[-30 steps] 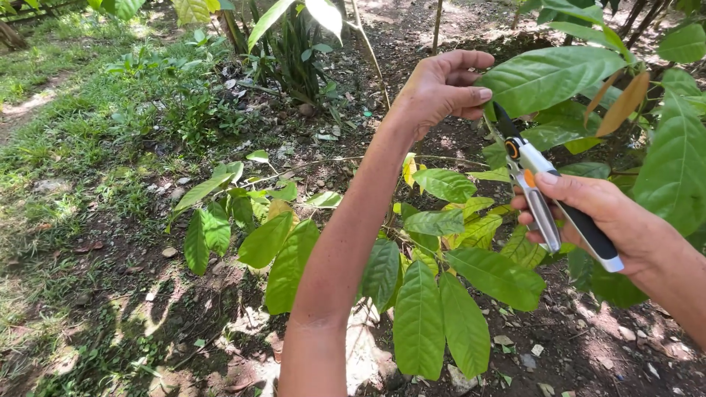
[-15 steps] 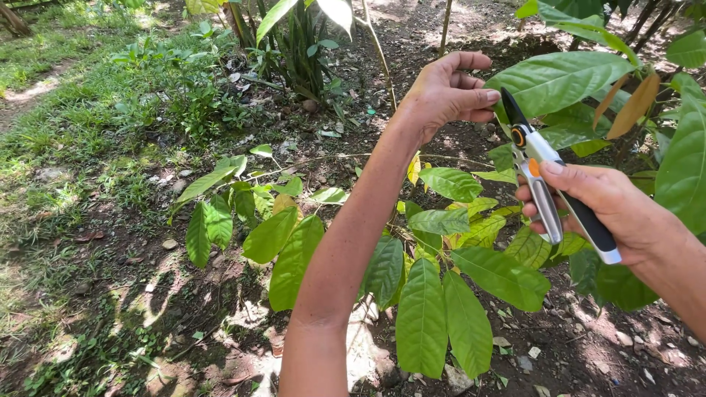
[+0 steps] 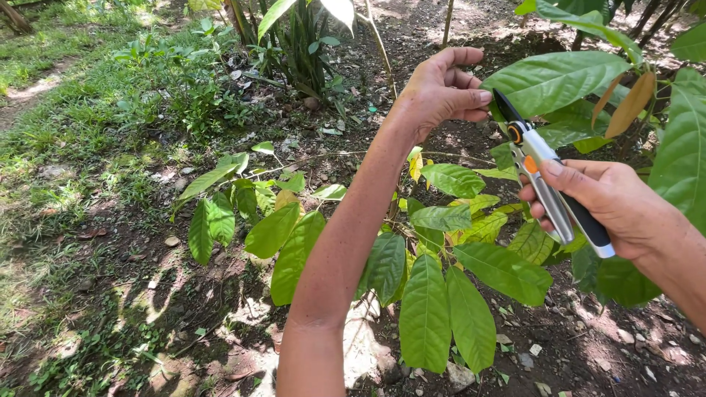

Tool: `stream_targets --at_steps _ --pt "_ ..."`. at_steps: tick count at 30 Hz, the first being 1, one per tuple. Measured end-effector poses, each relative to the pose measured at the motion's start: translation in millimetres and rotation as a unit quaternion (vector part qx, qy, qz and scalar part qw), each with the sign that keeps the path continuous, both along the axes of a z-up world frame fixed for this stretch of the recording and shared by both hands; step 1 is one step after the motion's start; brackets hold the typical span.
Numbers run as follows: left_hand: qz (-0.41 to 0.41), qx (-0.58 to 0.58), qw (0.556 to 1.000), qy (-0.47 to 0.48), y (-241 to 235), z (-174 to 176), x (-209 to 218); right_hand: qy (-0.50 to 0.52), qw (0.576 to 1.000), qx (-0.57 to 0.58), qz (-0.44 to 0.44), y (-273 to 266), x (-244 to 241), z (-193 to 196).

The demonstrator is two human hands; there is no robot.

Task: Pruning leaves from a small tree using garden shears.

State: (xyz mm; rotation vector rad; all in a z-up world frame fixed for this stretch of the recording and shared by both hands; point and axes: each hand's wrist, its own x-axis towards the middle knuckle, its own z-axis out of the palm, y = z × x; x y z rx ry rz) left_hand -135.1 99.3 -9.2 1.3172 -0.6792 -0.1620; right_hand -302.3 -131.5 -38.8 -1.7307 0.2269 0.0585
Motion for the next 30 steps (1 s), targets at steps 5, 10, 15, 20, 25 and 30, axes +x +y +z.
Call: stream_targets --at_steps 5,10,15,20,25,30 --pt "-0.006 0.005 1.000 -0.010 2.2 1.3 -0.8 -0.014 0.999 0.024 0.027 4.9 4.0 4.6" --pt "-0.001 0.007 1.000 -0.002 6.4 3.9 -1.3 -0.003 1.000 -0.002 0.001 3.0 7.6 3.6" --pt "-0.042 0.016 0.999 0.000 7.9 -0.2 3.7 -0.021 0.997 0.049 0.055 2.4 13.4 0.9" --pt "-0.053 0.019 0.998 -0.019 7.1 -0.5 2.9 -0.017 0.999 0.030 0.032 8.5 12.3 8.8" --pt "-0.056 0.013 0.998 -0.019 11.6 2.0 0.0 -0.022 0.999 -0.013 0.020 7.6 14.3 8.5" --pt "-0.072 0.028 0.997 -0.013 11.7 -1.4 0.6 -0.021 0.998 0.029 0.048 7.8 18.5 6.4"
